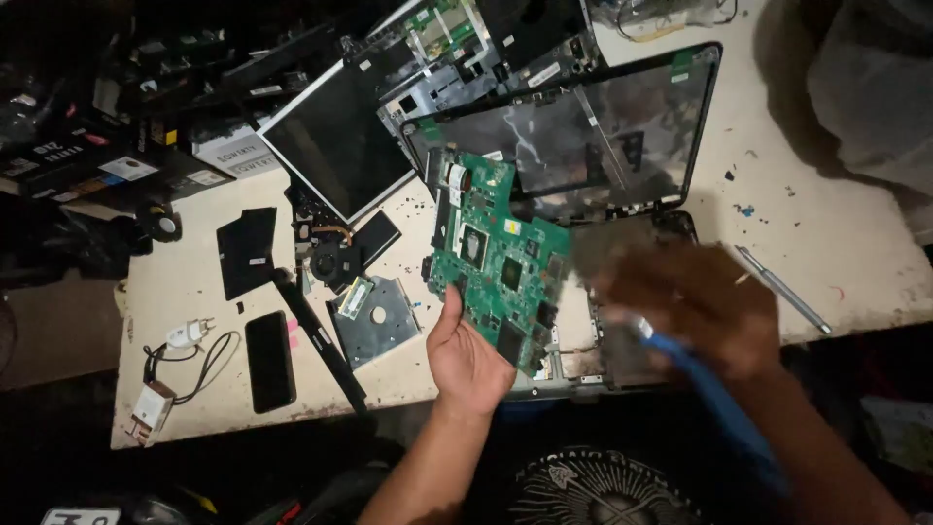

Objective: The person holds a green circuit board and uses a blue brush to clean its surface. They repeatedly brush both sides of the board, flipping it over to reach different areas, while working at a cluttered table with other electronic parts.

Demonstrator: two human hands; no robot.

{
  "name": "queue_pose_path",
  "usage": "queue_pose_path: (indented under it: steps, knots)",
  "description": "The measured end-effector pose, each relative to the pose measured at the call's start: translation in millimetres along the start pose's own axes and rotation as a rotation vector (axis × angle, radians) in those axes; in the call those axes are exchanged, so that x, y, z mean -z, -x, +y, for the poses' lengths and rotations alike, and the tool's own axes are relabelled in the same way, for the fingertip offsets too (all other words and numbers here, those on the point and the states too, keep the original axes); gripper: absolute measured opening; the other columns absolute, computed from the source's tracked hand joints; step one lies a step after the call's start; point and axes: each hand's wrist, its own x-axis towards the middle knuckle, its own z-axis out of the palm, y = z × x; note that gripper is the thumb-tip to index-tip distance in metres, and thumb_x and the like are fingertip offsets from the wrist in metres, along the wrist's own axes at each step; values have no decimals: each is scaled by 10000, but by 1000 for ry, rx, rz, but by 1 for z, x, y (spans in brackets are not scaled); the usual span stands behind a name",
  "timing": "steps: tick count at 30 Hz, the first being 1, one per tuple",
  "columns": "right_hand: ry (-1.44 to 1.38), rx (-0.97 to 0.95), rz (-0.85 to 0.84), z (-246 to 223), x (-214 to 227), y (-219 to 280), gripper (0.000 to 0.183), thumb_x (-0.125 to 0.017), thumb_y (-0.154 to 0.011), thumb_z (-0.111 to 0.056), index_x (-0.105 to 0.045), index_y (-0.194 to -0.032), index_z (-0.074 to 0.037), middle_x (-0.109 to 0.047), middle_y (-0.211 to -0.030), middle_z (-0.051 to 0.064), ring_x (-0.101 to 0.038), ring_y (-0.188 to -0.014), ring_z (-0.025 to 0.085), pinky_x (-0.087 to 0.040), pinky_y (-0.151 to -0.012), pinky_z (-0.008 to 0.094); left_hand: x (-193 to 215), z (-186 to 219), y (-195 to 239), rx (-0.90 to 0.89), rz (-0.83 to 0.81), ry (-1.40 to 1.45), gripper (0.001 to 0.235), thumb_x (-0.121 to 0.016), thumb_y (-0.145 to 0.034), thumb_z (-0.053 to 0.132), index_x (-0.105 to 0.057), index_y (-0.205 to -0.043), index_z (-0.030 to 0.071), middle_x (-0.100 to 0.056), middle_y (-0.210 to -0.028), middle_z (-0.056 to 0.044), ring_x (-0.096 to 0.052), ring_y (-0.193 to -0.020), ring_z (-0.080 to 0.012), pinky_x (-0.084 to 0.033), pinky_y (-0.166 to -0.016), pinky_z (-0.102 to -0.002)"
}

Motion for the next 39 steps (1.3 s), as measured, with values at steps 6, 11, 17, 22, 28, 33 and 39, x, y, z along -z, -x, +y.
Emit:
queue_pose_path:
  steps: [6,11,17,22,28,33,39]
  knots:
    - [66,-135,-196,-22,14,-8,300,-602,-1015,-219,-628,-1314,-216,-772,-1220,33,-772,-971,223,-585,-681,328,-3,4,1,25,154,-70,464,-528,-1072,382,-643,-1301,-5,-661,-1339,-218,-611,-1293,-370,-450,-1144,-541]
    - [250,-136,-200,-20,1,-2,603,-913,-789,-121,-631,-1309,-240,-767,-1223,-24,-697,-930,256,-590,-576,326,0,5,2,0,160,-95,439,-521,-1074,377,-654,-1286,17,-670,-1322,-208,-622,-1273,-372,-458,-1130,-562]
    - [-130,-389,-236,-7,-14,-1,734,-239,-988,-623,-692,-1184,-79,-760,-901,111,-742,-634,192,-572,-479,325,8,10,8,-22,139,-183,360,-502,-1092,339,-713,-1199,67,-720,-1228,-182,-680,-1186,-362,-552,-1001,-558]
    - [-56,-273,-235,-16,-2,-16,238,-542,-1014,-205,-666,-1197,-118,-781,-895,108,-761,-634,184,-595,-494,304,0,8,13,-38,162,-240,382,-514,-1079,333,-686,-1192,12,-724,-1191,-192,-682,-1163,-385,-538,-1015,-580]
    - [-67,-235,-51,-23,-5,-1,360,-410,-1052,-332,-659,-1049,-72,-772,-1043,82,-797,-811,184,-620,-564,249,41,18,15,27,236,-239,415,-504,-1096,396,-761,-1013,81,-760,-1161,-81,-754,-975,-207,-580,-607,-307]
    - [-98,-249,-9,-35,0,-8,413,-411,-1047,-302,-692,-1058,1,-757,-1076,188,-773,-935,318,-600,-753,375,20,8,16,21,199,-260,424,-521,-1070,381,-722,-1209,35,-716,-1277,-135,-691,-1181,-272,-563,-977,-432]
    - [-233,-521,-71,-37,-6,15,245,-689,-934,-190,-740,-1160,-113,-767,-1150,121,-744,-1070,262,-584,-1004,365,25,6,19,-14,574,-418,306,-620,-980,457,-400,-922,253,-161,-779,55,-206,-437,-124,-219,-392,-330]
